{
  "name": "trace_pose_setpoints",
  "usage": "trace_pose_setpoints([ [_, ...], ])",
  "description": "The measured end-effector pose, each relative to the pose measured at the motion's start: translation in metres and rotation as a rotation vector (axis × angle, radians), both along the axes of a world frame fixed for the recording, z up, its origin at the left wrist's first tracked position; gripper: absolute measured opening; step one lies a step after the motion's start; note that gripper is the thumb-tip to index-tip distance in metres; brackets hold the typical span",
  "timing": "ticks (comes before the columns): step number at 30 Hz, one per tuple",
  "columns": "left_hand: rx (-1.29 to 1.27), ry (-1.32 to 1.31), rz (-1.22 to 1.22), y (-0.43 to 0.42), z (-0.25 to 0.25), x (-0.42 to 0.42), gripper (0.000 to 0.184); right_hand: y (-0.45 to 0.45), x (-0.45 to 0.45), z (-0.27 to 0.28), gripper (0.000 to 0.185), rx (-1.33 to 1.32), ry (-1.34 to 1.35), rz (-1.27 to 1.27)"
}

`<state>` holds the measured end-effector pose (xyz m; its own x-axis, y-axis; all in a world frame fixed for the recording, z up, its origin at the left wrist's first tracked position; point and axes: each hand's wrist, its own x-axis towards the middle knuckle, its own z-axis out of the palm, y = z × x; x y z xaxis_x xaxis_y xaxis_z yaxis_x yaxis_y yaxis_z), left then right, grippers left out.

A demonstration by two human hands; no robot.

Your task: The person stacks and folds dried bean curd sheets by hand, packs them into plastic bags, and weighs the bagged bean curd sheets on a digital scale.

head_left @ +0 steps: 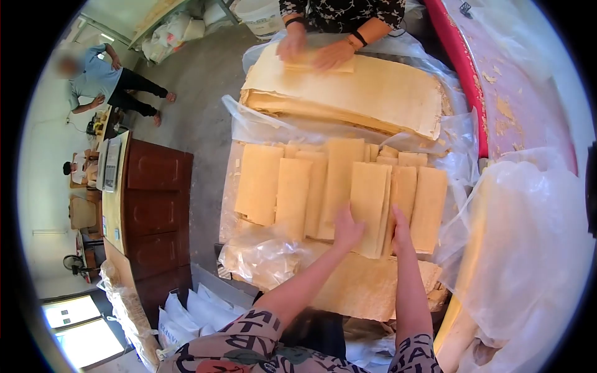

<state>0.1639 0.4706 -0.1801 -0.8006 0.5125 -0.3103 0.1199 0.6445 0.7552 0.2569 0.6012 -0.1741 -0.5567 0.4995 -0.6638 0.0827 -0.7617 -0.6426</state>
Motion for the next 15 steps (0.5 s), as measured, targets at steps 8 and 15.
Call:
trace_pose_setpoints([
  [8,-0.056,0.082,-0.074,-0.005,-0.01,-0.032,0.075,0.001,-0.002,0.025,0.054,0.237,-0.154,0.182],
  [15,-0.128,0.293,0.079,0.002,0.004,-0.082,0.064,0.021,-0.001,0.043,0.053,0.014,0.053,0.119],
])
